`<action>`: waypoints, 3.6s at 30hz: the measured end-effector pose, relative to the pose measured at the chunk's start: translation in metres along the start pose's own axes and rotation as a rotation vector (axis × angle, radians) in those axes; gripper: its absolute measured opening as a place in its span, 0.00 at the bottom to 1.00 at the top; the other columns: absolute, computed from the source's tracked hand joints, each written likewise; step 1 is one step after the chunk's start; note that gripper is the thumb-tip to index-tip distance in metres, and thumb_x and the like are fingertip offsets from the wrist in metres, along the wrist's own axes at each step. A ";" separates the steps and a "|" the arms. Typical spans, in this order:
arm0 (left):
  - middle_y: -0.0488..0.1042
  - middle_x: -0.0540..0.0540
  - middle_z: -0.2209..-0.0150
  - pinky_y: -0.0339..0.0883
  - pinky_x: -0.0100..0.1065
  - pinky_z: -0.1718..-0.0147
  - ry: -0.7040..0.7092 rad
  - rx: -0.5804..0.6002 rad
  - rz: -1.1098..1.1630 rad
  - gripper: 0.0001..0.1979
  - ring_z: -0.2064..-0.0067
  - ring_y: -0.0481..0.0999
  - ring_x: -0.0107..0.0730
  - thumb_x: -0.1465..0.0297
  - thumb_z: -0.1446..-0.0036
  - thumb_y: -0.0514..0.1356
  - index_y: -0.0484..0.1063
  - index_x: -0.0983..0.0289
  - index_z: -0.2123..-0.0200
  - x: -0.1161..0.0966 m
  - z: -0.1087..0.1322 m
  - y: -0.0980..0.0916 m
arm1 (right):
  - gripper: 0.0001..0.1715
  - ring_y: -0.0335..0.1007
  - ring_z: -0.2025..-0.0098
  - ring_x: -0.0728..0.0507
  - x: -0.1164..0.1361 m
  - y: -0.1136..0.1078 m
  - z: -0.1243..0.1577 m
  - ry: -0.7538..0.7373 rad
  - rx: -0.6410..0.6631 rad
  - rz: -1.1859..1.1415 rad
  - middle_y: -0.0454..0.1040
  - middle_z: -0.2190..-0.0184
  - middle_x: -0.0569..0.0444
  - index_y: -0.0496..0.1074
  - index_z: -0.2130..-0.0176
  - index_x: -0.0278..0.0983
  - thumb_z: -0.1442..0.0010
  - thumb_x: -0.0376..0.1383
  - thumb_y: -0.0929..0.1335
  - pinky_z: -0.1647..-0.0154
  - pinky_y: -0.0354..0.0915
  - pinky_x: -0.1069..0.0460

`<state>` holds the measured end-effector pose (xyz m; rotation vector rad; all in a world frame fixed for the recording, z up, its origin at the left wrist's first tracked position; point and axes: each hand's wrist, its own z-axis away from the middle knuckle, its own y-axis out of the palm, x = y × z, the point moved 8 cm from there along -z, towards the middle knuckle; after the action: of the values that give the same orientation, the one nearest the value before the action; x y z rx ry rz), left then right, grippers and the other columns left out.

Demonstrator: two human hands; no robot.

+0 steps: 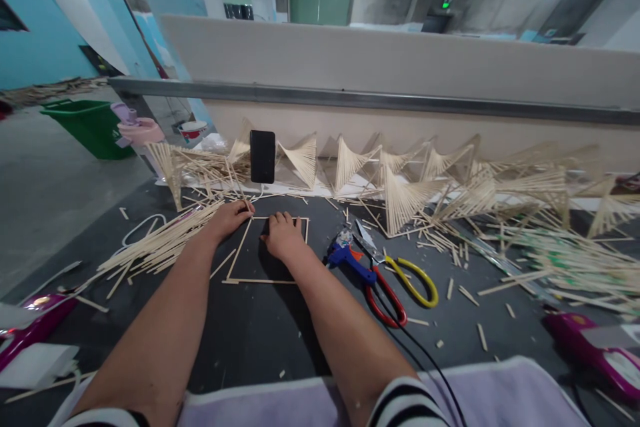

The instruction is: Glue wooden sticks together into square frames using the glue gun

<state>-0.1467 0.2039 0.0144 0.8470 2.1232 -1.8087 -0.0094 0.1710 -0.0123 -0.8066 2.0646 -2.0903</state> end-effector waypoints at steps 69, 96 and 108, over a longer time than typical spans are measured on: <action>0.77 0.55 0.64 0.63 0.36 0.60 0.001 0.010 -0.113 0.10 0.60 0.74 0.41 0.66 0.48 0.52 0.72 0.60 0.67 0.005 -0.005 0.003 | 0.25 0.64 0.46 0.40 -0.052 -0.030 0.000 0.126 0.197 0.059 0.68 0.47 0.44 0.63 0.45 0.36 0.43 0.30 0.62 0.46 0.58 0.46; 0.76 0.55 0.62 0.63 0.36 0.57 0.001 0.046 -0.159 0.13 0.59 0.73 0.39 0.64 0.47 0.50 0.71 0.62 0.65 0.003 -0.004 0.003 | 0.28 0.61 0.44 0.36 -0.048 -0.030 0.004 0.122 0.228 0.097 0.64 0.45 0.41 0.62 0.44 0.38 0.45 0.30 0.62 0.46 0.56 0.38; 0.76 0.56 0.61 0.62 0.36 0.57 -0.049 0.065 -0.189 0.14 0.58 0.73 0.40 0.63 0.48 0.50 0.71 0.62 0.65 -0.002 -0.004 0.001 | 0.30 0.67 0.49 0.40 -0.060 -0.034 -0.007 0.183 0.253 -0.018 0.70 0.49 0.44 0.64 0.45 0.37 0.48 0.27 0.63 0.52 0.64 0.49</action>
<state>-0.1440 0.2075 0.0155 0.6278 2.1891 -1.9777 0.0490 0.2051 0.0027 -0.6194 1.8213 -2.4521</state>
